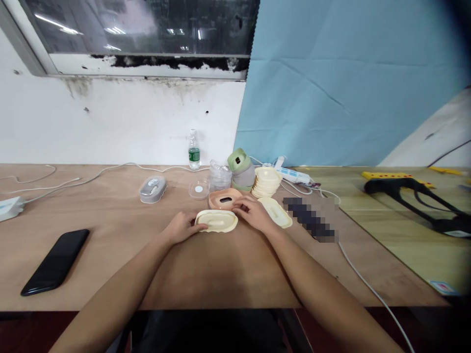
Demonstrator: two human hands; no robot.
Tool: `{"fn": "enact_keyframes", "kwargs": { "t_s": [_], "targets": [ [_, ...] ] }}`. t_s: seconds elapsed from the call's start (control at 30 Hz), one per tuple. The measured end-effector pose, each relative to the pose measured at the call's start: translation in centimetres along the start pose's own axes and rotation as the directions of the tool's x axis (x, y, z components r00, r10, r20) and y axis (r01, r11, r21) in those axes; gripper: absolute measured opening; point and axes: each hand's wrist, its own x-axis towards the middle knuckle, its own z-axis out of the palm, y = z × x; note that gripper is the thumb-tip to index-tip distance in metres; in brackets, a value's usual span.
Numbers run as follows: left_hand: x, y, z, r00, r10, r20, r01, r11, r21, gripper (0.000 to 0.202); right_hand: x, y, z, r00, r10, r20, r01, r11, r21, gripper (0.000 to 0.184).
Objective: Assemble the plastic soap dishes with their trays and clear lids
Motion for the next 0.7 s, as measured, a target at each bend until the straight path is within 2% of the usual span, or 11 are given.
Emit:
{"fn": "enact_keyframes", "kwargs": {
  "t_s": [0.13,0.33,0.53,0.7],
  "targets": [
    [0.0,0.2,0.0,1.000,-0.005,0.002,0.005,0.999,-0.040,0.039,-0.2,-0.9,-0.1,0.997,-0.002,-0.079,0.000,1.000,-0.024,0.020],
    [0.0,0.5,0.1,1.000,-0.007,0.030,0.009,0.999,-0.044,0.040,-0.2,-1.2,0.1,0.990,-0.112,0.084,0.117,0.992,-0.057,0.024],
    [-0.1,0.5,0.0,0.999,0.008,0.036,-0.006,0.999,-0.054,0.040,-0.3,-0.3,0.4,0.995,-0.075,0.062,0.084,0.984,-0.156,0.026],
    [-0.1,0.4,0.0,0.999,0.002,0.035,0.000,0.999,-0.053,0.040,-0.4,-0.9,0.4,0.991,-0.104,0.089,0.119,0.977,-0.180,0.027]
  ]
}}
